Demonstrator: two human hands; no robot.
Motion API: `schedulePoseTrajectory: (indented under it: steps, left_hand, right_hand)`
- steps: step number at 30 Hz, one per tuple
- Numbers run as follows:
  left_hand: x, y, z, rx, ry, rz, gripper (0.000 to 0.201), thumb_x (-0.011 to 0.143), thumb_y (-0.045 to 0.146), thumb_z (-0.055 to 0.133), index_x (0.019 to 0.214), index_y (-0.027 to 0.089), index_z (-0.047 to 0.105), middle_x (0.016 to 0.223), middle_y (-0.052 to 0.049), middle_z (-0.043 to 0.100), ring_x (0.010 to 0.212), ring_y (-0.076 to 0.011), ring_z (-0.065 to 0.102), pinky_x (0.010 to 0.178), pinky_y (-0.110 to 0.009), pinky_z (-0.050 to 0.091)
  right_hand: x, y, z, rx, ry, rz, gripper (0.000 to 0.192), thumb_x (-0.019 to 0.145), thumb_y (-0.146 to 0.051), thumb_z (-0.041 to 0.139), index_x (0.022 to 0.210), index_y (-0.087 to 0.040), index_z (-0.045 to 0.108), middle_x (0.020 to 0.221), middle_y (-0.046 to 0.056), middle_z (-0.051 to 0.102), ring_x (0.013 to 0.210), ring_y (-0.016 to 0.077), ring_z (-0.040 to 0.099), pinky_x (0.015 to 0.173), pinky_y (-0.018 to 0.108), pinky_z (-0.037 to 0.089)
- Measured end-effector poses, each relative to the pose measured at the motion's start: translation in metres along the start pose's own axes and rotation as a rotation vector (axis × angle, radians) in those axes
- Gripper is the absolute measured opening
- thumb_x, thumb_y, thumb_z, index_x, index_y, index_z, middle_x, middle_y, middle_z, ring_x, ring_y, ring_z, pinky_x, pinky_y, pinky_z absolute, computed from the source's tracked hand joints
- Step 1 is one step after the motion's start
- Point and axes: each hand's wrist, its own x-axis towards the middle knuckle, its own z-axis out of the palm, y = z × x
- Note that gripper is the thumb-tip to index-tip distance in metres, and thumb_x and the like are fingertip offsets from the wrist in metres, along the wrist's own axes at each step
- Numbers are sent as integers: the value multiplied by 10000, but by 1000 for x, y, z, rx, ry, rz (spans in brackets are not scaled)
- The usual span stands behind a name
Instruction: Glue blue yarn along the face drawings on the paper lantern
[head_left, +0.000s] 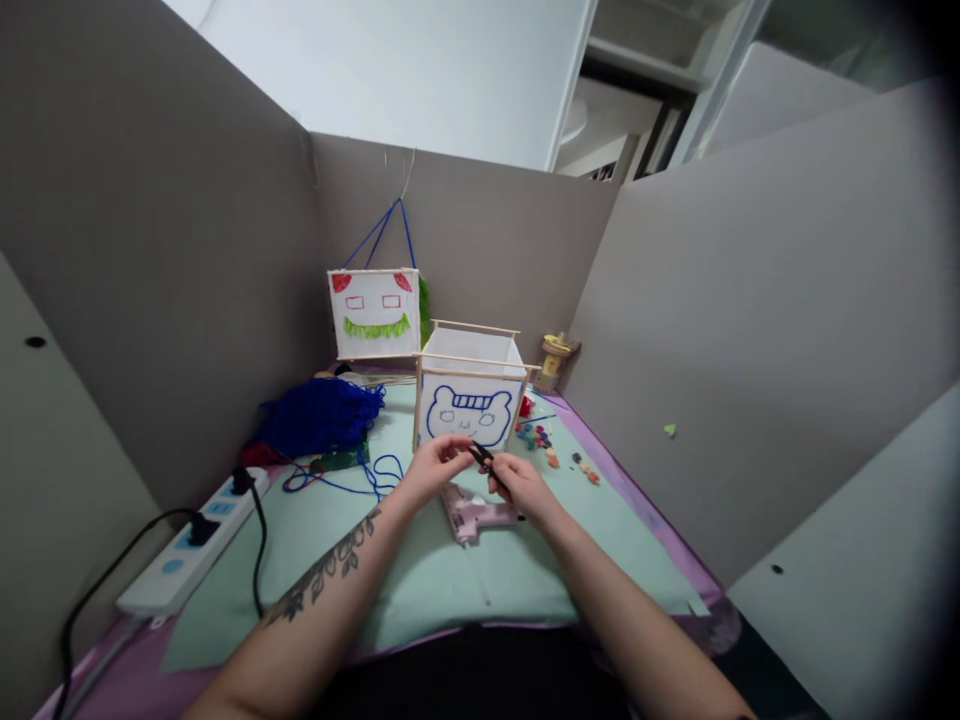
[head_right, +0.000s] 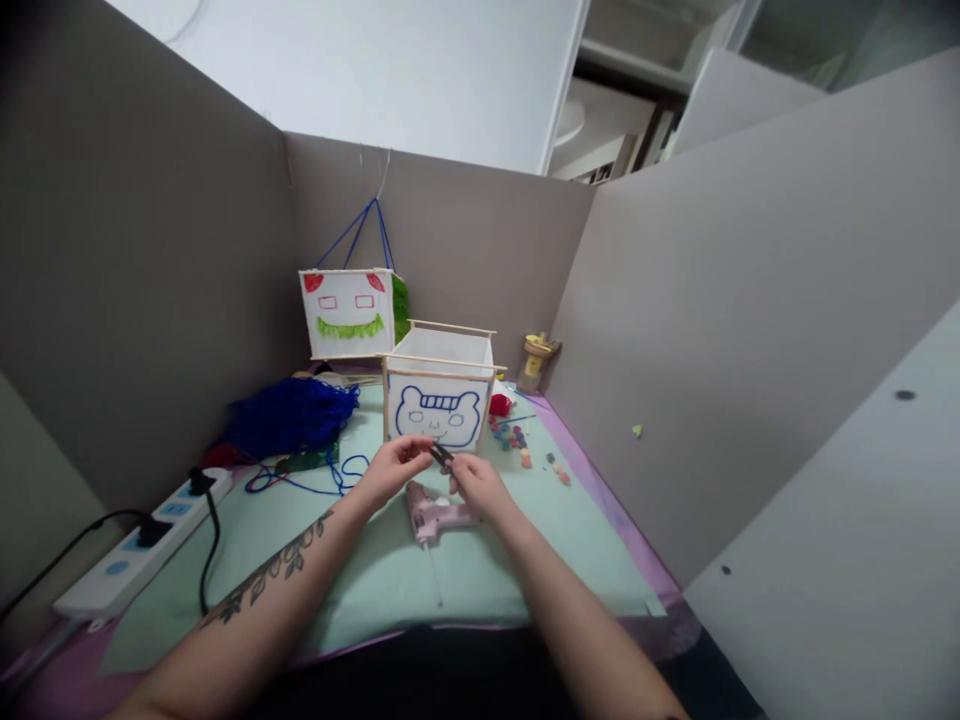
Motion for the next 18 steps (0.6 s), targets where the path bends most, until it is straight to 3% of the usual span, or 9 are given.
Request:
schedulePoseTrajectory:
  steps: [5,9,13,18]
  left_hand:
    - [0,2,0,-13,36,-25,290,671,404,695,722,127,627,637,-9,615,583,-112,522,552,-228,387]
    - [3,6,-9,-11,121,-20,268,667,393,690,687,134,624,617,3,594,566,-100,494,539,-219,372]
    - [5,9,-15,0,194,-26,272,674,410,664,672,144,609,564,22,551,510,-87,440,500,-214,336]
    - [5,3,-12,79,121,-17,368,786,486,526,685,145,621,629,-5,588,527,-97,456,503,-220,347]
  right_hand:
    - [-4,1,14,34,12,-6,519,845,-611,382,728,-165,622,570,5,535,516,113,463,468,213,341]
    - [-9,7,10,83,22,33,519,854,-601,380,781,-149,625,578,-2,511,505,100,436,457,209,326]
    - [-14,19,1,117,12,83,552,864,-603,347,952,-149,649,619,-7,495,495,96,426,449,213,335]
    - [-15,20,-8,14,37,21,471,835,-541,443,1000,-165,674,742,31,602,655,144,534,588,255,426]
